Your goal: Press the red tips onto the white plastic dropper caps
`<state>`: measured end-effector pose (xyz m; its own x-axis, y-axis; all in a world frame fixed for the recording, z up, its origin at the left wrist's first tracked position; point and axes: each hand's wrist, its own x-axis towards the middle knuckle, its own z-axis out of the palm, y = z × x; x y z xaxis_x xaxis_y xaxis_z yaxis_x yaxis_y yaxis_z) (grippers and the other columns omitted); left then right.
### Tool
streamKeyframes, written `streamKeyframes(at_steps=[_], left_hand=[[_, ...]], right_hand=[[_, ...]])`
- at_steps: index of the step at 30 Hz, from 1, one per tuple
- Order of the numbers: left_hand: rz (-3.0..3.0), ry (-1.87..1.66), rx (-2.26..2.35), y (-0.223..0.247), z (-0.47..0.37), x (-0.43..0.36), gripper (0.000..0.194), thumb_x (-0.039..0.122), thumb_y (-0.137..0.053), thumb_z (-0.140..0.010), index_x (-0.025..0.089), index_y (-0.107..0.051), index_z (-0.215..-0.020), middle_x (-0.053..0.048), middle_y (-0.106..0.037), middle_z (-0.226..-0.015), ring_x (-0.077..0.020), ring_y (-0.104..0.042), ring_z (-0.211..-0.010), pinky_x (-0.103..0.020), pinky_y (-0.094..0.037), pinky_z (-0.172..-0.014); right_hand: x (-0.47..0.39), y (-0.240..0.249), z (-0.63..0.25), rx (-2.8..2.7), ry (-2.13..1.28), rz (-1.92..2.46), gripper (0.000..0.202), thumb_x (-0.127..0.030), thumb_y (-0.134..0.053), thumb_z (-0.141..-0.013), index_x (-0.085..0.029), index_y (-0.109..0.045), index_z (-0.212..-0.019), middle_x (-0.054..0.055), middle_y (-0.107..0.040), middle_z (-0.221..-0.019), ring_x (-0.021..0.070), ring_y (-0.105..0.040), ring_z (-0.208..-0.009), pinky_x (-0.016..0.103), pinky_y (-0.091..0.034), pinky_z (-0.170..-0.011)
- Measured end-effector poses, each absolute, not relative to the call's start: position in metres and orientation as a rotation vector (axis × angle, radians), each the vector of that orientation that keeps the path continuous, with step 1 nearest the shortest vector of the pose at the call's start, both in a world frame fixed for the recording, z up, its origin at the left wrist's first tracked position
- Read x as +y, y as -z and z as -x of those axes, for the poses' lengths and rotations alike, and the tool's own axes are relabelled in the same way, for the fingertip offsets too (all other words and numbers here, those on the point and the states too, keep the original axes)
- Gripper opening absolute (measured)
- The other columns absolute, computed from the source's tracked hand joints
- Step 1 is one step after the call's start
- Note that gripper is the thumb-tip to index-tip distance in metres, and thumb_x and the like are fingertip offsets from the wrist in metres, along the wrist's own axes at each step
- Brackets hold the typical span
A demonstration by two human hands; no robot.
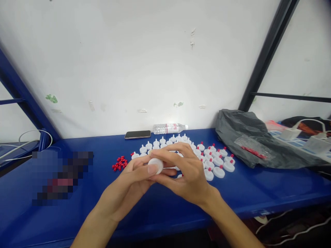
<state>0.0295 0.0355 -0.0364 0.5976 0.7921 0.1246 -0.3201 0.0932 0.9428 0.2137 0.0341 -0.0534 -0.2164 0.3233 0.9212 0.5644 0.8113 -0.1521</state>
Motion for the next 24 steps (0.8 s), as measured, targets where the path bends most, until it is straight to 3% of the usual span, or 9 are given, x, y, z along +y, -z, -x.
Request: streamKeyframes(at_steps=[3,12,18,24], left_hand=[[-1.248,-0.907,0.565,0.035,-0.032,0.035,0.021,0.035,-0.079,-0.086,0.019,-0.086,-0.098,-0.009,-0.083,-0.095,-0.0282,-0.077,-0.101,-0.037,-0.060,-0.095],[-1.309,-0.934,0.657,0.037,-0.032,0.036,0.016,0.033,-0.083,-0.085,0.019,-0.084,-0.092,-0.003,-0.081,-0.087,-0.0176,-0.075,-0.088,-0.023,-0.059,-0.084],[-1.448,-0.892,0.667,0.036,-0.028,0.039,0.035,0.041,-0.078,-0.090,0.021,-0.079,-0.118,-0.006,-0.081,-0.109,-0.0198,-0.072,-0.104,-0.026,-0.056,-0.096],[-1.789,-0.992,1.177,0.025,-0.018,0.038,0.059,0.067,-0.058,-0.095,0.020,-0.071,-0.130,-0.006,-0.080,-0.099,-0.0215,-0.071,-0.084,-0.027,-0.053,-0.063]], right_hand=[[0.033,0.053,-0.211,-1.828,0.271,0.658,0.027,-0.037,-0.072,-0.099,-0.023,-0.073,-0.122,0.004,-0.082,-0.104,0.0204,-0.074,-0.101,0.038,-0.055,-0.094],[0.037,0.057,-0.208,-1.815,0.334,0.591,0.025,-0.028,-0.071,-0.099,-0.028,-0.072,-0.124,0.001,-0.084,-0.099,0.0194,-0.076,-0.096,0.040,-0.052,-0.095],[0.038,0.057,-0.208,-1.885,0.236,0.558,0.014,-0.018,-0.072,-0.098,-0.025,-0.071,-0.110,0.000,-0.083,-0.110,0.0193,-0.075,-0.104,0.040,-0.050,-0.096],[0.042,0.034,-0.242,-1.978,0.239,0.616,0.025,-0.027,-0.077,-0.096,-0.025,-0.070,-0.120,0.004,-0.082,-0.114,0.0212,-0.076,-0.103,0.040,-0.055,-0.094]])
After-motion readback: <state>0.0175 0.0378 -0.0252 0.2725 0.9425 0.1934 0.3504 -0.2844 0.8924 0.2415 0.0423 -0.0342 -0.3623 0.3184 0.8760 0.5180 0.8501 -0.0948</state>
